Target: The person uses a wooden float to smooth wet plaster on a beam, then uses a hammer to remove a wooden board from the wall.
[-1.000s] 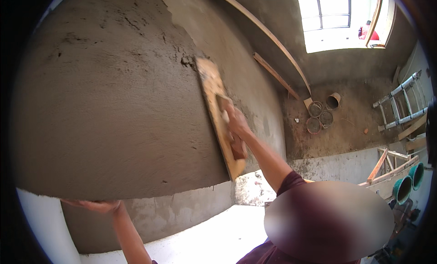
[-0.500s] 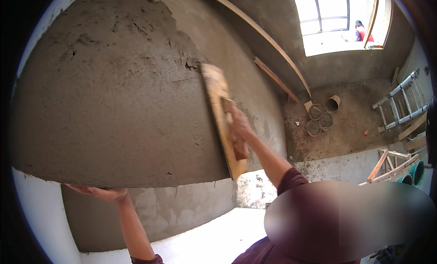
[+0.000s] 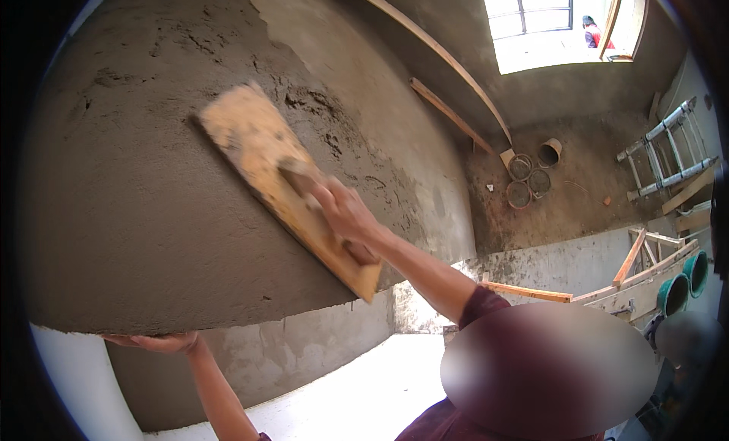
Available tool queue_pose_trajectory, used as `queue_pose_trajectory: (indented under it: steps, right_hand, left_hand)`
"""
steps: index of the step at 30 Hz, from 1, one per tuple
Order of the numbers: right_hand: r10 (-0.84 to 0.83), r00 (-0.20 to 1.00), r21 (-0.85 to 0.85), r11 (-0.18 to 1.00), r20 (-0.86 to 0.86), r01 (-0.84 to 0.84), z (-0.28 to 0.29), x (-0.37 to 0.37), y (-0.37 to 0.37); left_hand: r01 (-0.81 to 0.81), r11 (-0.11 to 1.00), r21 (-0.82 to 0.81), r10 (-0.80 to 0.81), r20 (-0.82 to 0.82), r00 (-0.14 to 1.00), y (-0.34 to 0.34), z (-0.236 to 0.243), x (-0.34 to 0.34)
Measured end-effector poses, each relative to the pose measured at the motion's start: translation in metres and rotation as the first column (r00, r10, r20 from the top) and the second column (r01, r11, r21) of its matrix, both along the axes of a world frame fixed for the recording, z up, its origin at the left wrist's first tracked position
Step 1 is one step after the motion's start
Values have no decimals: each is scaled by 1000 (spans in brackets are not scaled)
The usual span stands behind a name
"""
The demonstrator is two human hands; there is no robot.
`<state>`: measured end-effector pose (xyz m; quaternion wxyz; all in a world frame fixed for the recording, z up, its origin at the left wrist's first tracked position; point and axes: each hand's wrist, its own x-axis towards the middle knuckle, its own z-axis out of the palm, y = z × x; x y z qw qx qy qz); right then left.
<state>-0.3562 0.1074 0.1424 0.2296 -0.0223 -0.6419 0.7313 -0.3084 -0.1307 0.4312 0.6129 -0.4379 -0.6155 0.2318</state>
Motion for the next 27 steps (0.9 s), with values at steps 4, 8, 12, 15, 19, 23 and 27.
queue_pose_trajectory:
  steps: [4,8,12,15,19,23,27]
  right_hand:
    - [-68,992,-76,994,109,77,7,-64,39]
    - [-30,978,-181,981,205,68,-43,-53,60]
    - [117,943,-309,951,312,-15,-82,24,-3]
    - [121,970,-230,971,209,-72,-50,40,-26]
    - [-127,975,-54,991,-183,119,51,-37,28]
    - [-115,992,-30,993,41,117,81,-105,76]
    - [94,971,-159,986,222,-59,35,-50,44]
  left_hand:
    - [-41,999,-14,40,-43,998,13,-2,4]
    - [-42,999,-15,41,-51,998,19,-3,2]
    - [-39,999,9,40,-26,999,9,0,2]
    - [-22,999,29,22,2,1000,-3,1,1]
    - [16,997,76,-18,27,999,5,-3,-4]
    - [29,989,145,-38,63,997,-1,-4,-4]
    - [33,980,195,-52,91,994,4,-16,2]
